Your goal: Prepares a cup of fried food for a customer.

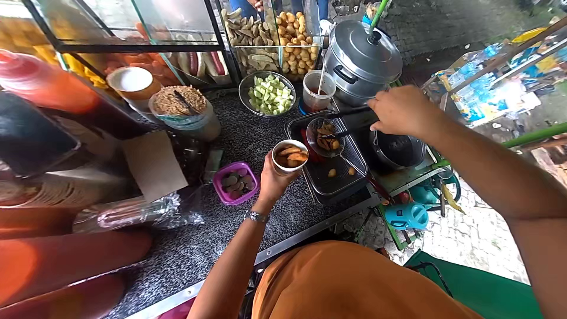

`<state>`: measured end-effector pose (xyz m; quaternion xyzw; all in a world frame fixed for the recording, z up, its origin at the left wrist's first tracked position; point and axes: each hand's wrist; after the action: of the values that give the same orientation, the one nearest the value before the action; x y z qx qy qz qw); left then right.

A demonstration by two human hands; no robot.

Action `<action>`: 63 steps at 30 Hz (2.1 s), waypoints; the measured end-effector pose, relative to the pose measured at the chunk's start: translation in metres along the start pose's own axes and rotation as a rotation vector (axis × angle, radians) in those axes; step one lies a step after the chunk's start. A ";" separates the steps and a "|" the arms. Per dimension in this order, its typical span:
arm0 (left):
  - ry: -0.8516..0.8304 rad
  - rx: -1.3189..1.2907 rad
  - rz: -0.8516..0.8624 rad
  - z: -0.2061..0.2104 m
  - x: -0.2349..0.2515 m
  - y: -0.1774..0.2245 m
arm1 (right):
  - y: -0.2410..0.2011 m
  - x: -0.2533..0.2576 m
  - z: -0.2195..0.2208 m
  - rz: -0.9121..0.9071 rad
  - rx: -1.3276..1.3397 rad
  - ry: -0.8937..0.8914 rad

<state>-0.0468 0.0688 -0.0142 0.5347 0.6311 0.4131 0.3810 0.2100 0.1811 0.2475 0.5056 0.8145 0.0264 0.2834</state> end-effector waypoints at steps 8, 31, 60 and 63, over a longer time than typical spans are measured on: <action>-0.029 0.060 0.009 -0.006 0.005 -0.004 | 0.011 0.046 0.121 0.040 0.181 -0.095; -0.071 0.227 0.089 -0.019 0.007 0.005 | 0.029 0.010 0.075 -0.119 0.082 0.103; 0.216 0.038 0.049 0.032 -0.016 -0.055 | -0.048 -0.020 0.036 -0.448 -0.006 0.226; 0.195 0.063 0.054 0.030 -0.017 -0.057 | -0.061 -0.017 0.052 -0.449 0.020 0.250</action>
<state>-0.0372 0.0508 -0.0772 0.5204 0.6633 0.4532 0.2895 0.1917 0.1247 0.1908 0.3079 0.9352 0.0171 0.1741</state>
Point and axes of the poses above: each hand's wrist, its own x-axis towards the middle knuckle, its own z-axis out of the palm, y = z × x, and after that the axes turned 1 degree about -y, right-handed
